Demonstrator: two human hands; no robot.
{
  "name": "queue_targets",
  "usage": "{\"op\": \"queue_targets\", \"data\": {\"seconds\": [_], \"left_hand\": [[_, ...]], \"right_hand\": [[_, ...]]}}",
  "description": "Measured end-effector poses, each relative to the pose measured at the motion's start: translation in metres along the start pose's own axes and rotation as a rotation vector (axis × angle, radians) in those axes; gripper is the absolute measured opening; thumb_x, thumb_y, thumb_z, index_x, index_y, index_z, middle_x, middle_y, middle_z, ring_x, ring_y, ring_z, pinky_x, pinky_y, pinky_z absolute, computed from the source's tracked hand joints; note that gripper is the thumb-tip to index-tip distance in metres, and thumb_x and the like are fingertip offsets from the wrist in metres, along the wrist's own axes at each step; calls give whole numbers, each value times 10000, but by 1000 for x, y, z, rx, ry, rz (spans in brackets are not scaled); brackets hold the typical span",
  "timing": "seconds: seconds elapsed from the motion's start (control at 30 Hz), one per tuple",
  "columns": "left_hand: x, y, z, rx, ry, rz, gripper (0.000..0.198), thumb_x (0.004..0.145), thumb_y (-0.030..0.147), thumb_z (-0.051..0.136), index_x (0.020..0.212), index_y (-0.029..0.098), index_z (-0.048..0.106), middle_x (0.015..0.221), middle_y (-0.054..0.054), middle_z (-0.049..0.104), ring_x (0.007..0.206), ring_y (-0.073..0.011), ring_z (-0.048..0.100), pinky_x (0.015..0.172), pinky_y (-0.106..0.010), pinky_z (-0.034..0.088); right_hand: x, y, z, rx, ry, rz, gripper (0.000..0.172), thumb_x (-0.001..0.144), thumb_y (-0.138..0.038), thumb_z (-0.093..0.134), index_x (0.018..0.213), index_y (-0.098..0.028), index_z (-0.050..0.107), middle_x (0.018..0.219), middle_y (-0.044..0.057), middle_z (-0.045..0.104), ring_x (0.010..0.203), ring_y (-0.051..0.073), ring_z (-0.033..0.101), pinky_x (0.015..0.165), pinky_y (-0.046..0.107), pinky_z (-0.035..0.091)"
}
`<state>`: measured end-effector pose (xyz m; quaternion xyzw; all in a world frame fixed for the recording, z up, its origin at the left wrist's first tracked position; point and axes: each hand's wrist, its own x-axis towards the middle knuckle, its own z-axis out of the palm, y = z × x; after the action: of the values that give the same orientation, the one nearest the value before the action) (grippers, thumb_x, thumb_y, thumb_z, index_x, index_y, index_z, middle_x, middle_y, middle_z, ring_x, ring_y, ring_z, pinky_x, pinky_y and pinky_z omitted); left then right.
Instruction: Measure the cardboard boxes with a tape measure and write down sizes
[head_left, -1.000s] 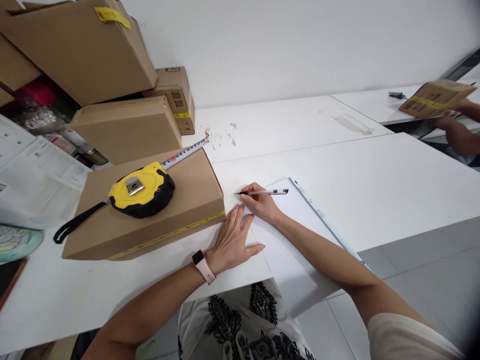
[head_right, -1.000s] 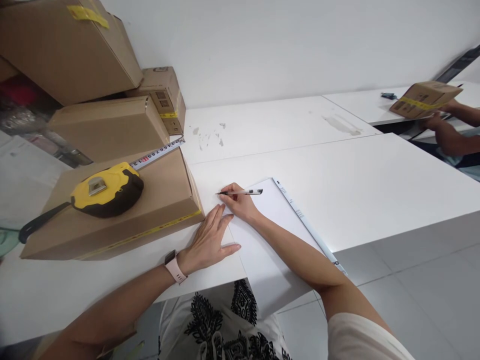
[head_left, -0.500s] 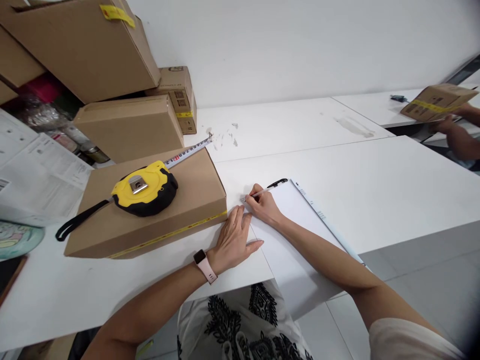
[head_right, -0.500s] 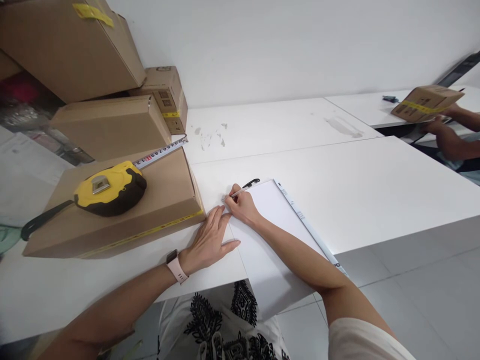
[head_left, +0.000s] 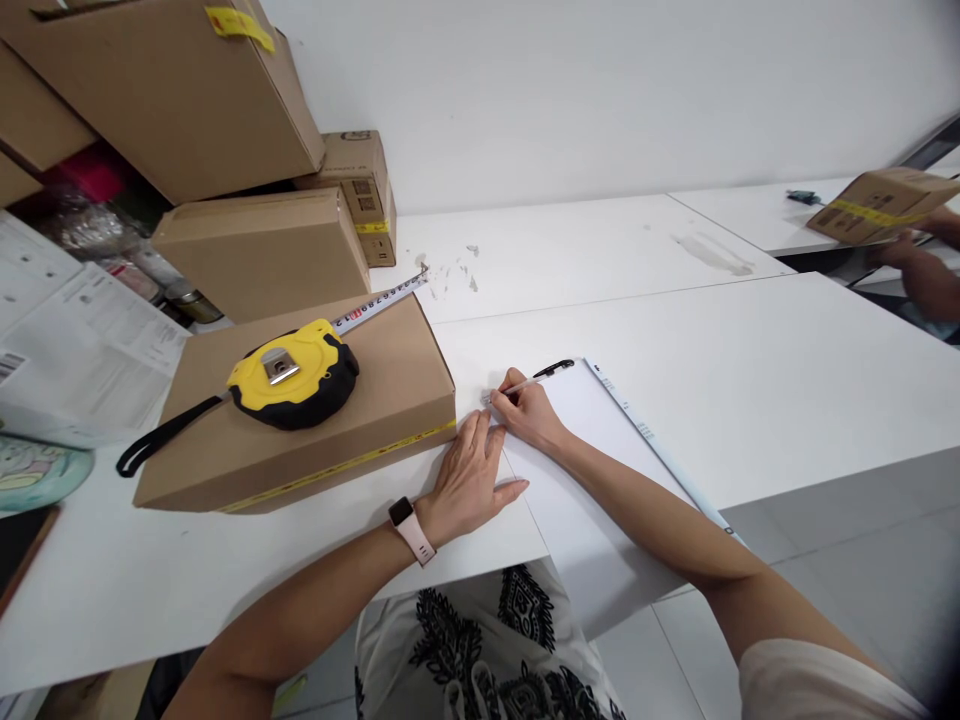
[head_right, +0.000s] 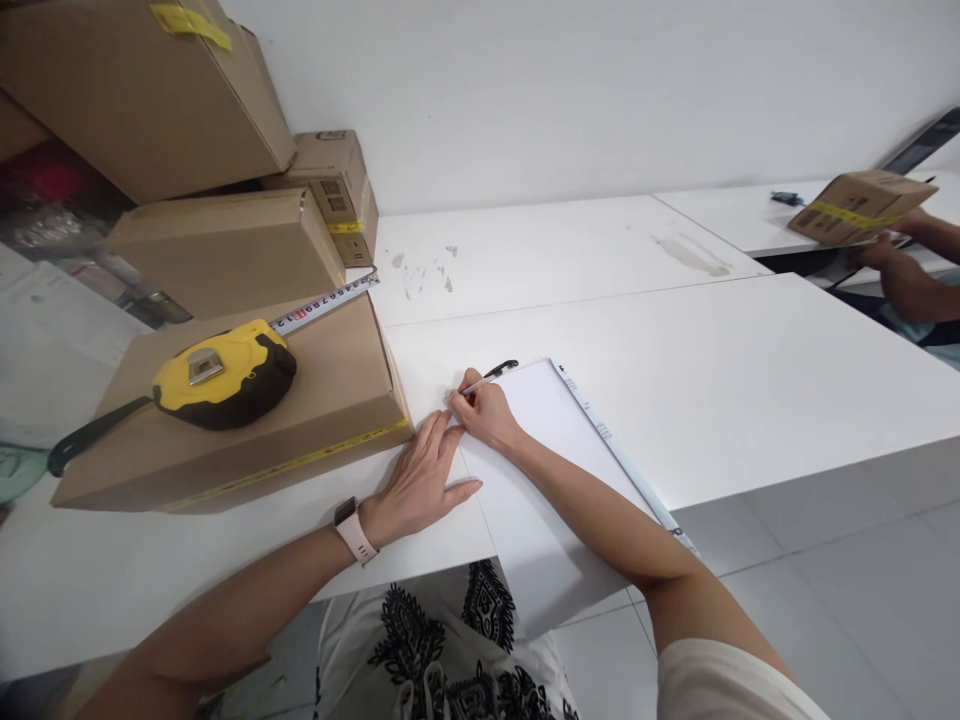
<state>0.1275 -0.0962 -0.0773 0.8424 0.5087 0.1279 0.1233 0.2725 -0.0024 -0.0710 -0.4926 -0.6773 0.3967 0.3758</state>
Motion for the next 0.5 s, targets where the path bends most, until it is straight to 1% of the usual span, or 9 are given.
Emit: {"op": "queue_targets", "data": {"seconds": [0.23, 0.5], "left_hand": [[0, 0, -1, -7, 0, 9, 752, 899, 525, 622, 1412, 11, 428, 1552, -337, 317, 1487, -437, 244, 1151, -577, 343], [-1, 0, -1, 16, -8, 14, 757, 909, 532, 604, 1419, 0, 431, 1559, -332, 306, 1492, -430, 232, 1168, -555, 326]], "right_hand": [[-1, 1, 0, -6, 7, -3, 156, 812, -244, 555, 713, -234, 434, 528, -83, 403, 513, 116, 396, 527, 271, 288], [0, 0, -1, 11, 24, 4, 148, 825, -258, 553, 729, -231, 444, 579, -71, 434, 552, 120, 411, 554, 273, 319]]}}
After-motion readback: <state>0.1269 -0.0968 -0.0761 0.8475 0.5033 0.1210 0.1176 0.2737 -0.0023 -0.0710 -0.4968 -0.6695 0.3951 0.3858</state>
